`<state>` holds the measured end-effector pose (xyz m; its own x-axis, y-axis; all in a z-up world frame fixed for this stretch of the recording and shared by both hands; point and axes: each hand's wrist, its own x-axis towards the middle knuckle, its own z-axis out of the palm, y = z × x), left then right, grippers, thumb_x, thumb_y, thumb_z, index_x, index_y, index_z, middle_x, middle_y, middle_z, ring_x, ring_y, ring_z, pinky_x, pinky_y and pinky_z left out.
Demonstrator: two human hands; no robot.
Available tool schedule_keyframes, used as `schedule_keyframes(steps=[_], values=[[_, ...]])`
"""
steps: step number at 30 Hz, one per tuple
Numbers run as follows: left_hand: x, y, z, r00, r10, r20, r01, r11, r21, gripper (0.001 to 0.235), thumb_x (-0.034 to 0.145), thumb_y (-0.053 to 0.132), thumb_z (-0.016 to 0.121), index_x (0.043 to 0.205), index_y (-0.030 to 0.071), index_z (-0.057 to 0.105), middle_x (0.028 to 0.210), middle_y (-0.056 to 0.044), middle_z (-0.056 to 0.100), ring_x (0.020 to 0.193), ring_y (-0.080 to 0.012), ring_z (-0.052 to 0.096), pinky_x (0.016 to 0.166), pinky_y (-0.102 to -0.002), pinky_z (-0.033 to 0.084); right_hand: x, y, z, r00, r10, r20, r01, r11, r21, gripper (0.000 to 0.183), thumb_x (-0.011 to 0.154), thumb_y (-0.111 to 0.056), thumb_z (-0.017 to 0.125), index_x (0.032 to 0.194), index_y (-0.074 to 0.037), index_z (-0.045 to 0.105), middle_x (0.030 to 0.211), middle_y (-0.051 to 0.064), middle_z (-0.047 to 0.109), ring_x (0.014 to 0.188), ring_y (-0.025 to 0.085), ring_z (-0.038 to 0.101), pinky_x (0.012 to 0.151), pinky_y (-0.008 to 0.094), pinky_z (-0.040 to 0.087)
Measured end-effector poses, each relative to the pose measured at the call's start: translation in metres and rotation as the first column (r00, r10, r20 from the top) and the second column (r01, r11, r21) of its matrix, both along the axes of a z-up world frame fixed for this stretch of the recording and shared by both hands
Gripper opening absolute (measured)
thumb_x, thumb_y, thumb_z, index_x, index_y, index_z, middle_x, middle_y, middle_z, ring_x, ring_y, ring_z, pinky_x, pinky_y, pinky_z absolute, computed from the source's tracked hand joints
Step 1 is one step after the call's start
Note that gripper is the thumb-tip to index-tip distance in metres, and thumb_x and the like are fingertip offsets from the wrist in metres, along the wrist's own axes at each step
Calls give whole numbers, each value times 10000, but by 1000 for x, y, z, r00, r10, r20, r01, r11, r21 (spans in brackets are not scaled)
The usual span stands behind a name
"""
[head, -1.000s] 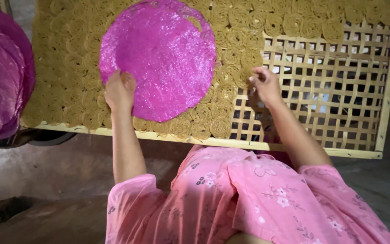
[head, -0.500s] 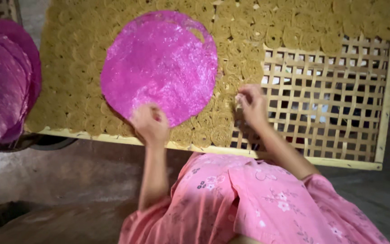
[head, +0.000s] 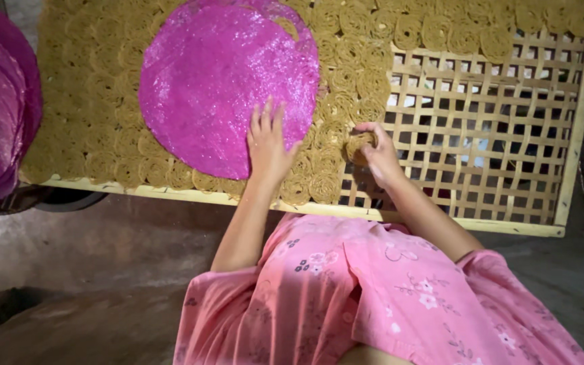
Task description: The person arranges small, pre-formed dough rosettes from a wooden lattice tray onto pink circular mats. They place the rosettes one by one, then lift and stack the completed mats.
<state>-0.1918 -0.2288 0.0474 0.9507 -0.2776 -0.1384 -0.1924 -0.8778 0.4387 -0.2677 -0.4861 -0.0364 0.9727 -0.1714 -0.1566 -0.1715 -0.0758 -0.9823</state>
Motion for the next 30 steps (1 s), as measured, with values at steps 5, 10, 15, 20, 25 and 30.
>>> schedule_keyframes(steps=[5,10,15,20,25,30], values=[[8,18,-26,999,-37,-16,38,996,77,689,986,398,615,1592,242,329,1689,-27,225,1560,-293,166,1261,-511,159,-1,2,12,979,31,200,112,740,-663,407,895,7,728,1282,-49,614,1209,162,682,1136,293,659,994,398,530],[18,53,-49,964,80,-254,-184,890,-418,536,1090,392,270,1592,296,431,1686,6,372,1557,-239,330,1327,-426,191,3,-4,24,947,103,305,176,628,-758,409,927,-57,767,1303,-15,610,1216,208,605,1137,378,586,987,457,496],[80,192,-30,673,398,-623,-672,-24,-740,783,943,573,485,1575,160,277,1616,-168,359,1483,-355,370,1183,-600,352,21,4,41,899,114,423,288,575,-766,343,948,-65,758,1257,-21,615,1247,204,561,1204,403,547,1061,488,445],[113,349,3,309,773,-554,-796,-109,-595,888,938,700,400,1617,149,242,1677,-185,152,1549,-369,161,1201,-653,111,56,43,58,883,315,347,35,695,-718,314,926,-51,743,1220,-11,640,1246,196,589,1186,394,570,1037,473,466],[130,427,-7,164,880,-447,-883,-71,-465,714,933,516,481,1531,146,357,1569,-135,298,1402,-300,304,1191,-600,196,103,80,58,786,527,324,-83,609,-789,316,841,-60,773,1146,-30,695,1177,152,654,1110,367,620,959,456,522],[149,428,-7,242,967,-80,-958,225,-179,558,928,333,562,1445,143,473,1461,-85,443,1255,-231,448,1180,-546,280,127,87,39,722,627,291,-5,426,-905,179,879,-79,759,1047,-78,696,1080,102,690,1002,307,674,831,410,565]])
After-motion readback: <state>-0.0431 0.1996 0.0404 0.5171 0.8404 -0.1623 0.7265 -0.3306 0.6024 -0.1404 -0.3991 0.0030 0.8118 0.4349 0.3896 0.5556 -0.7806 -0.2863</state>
